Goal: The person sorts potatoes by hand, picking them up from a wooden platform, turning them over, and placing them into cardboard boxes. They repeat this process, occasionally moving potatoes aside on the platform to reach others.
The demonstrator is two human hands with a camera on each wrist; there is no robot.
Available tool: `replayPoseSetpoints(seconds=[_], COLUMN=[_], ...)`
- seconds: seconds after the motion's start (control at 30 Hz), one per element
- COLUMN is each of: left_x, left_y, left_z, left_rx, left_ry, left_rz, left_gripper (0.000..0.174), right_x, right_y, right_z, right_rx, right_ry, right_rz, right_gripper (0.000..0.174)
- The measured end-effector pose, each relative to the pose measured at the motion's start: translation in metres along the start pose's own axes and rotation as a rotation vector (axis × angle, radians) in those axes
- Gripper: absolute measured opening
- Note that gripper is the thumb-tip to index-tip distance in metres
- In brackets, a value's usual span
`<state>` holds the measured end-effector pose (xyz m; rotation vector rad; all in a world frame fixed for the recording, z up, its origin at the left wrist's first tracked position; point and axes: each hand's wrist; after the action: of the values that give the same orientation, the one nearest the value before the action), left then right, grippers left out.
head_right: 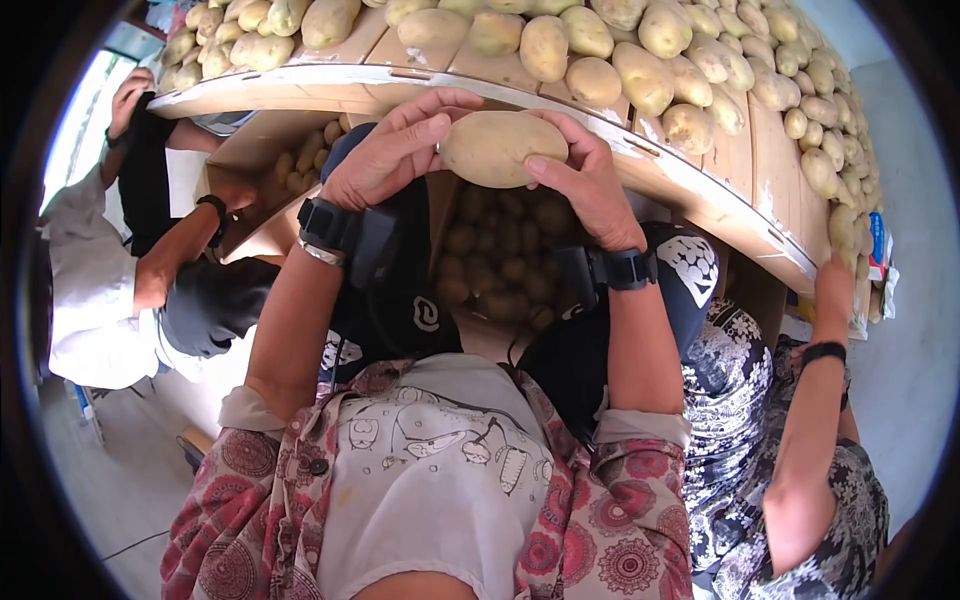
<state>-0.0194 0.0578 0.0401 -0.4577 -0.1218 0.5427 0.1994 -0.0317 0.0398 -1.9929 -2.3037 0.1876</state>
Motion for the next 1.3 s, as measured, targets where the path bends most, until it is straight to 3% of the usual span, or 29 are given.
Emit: replayPoseSetpoints(seconds=[0.2,0.27,0.43,0.5,0.6,0.67,0.7,0.77,0.83,0.87,1.03,1.1,1.3], left_x=[-0.006,-0.011,-0.015,-0.015,-0.015,-0.014,-0.014,-0.016,-0.019,-0.019,-0.024,-0.028,-0.039], left_y=[0.017,0.022,0.027,0.025,0.023,0.025,0.025,0.025,0.025,0.025,0.028,0.029,0.033], left_z=[0.008,0.008,0.010,0.012,0.012,0.010,0.011,0.012,0.014,0.014,0.021,0.023,0.029], left_rx=[-0.188,-0.198,-0.157,-0.163,-0.170,-0.232,-0.250,-0.267,-0.278,-0.300,-0.296,-0.306,-0.309], left_ry=[-0.099,-0.103,-0.083,-0.081,-0.070,-0.092,-0.091,-0.115,-0.118,-0.117,-0.104,-0.114,-0.133], left_rz=[0.096,0.092,0.093,0.118,0.121,0.113,0.115,0.081,0.079,0.097,0.105,0.105,0.120], left_gripper=[0.045,0.045,0.044,0.044,0.046,0.046,0.045,0.044,0.041,0.039,0.041,0.041,0.043], right_x=[-0.004,-0.008,-0.006,-0.002,0.001,-0.002,-0.001,-0.001,0.000,-0.003,-0.003,-0.004,-0.002], right_y=[0.011,0.009,0.006,0.006,0.020,0.033,0.035,0.029,0.027,0.024,0.015,0.017,0.004], right_z=[0.007,0.012,0.049,0.049,0.070,0.086,0.082,0.075,0.064,0.068,0.039,0.035,0.047], right_rx=[-0.105,-0.248,-0.529,-0.678,-0.830,-0.938,-0.844,-0.848,-0.587,-0.516,-0.621,-0.664,-0.531], right_ry=[-0.074,-0.162,-0.170,-0.365,-0.339,-0.222,-0.391,-0.333,-0.312,-0.196,-0.117,-0.255,0.001], right_rz=[0.066,0.043,0.015,-0.028,-0.001,0.004,0.038,0.123,0.059,0.092,0.078,0.061,0.086], right_gripper=[0.045,0.045,0.054,0.052,0.050,0.045,0.051,0.045,0.037,0.024,0.020,0.021,0.019])
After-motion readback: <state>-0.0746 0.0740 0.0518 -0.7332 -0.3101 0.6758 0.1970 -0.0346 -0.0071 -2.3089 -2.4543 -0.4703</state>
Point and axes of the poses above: each hand's wrist, its own x-axis towards the middle knuckle, its own y-axis out of the back of the hand, z = x × y, and after that the axes turned 5 degrees about -z, right-handed
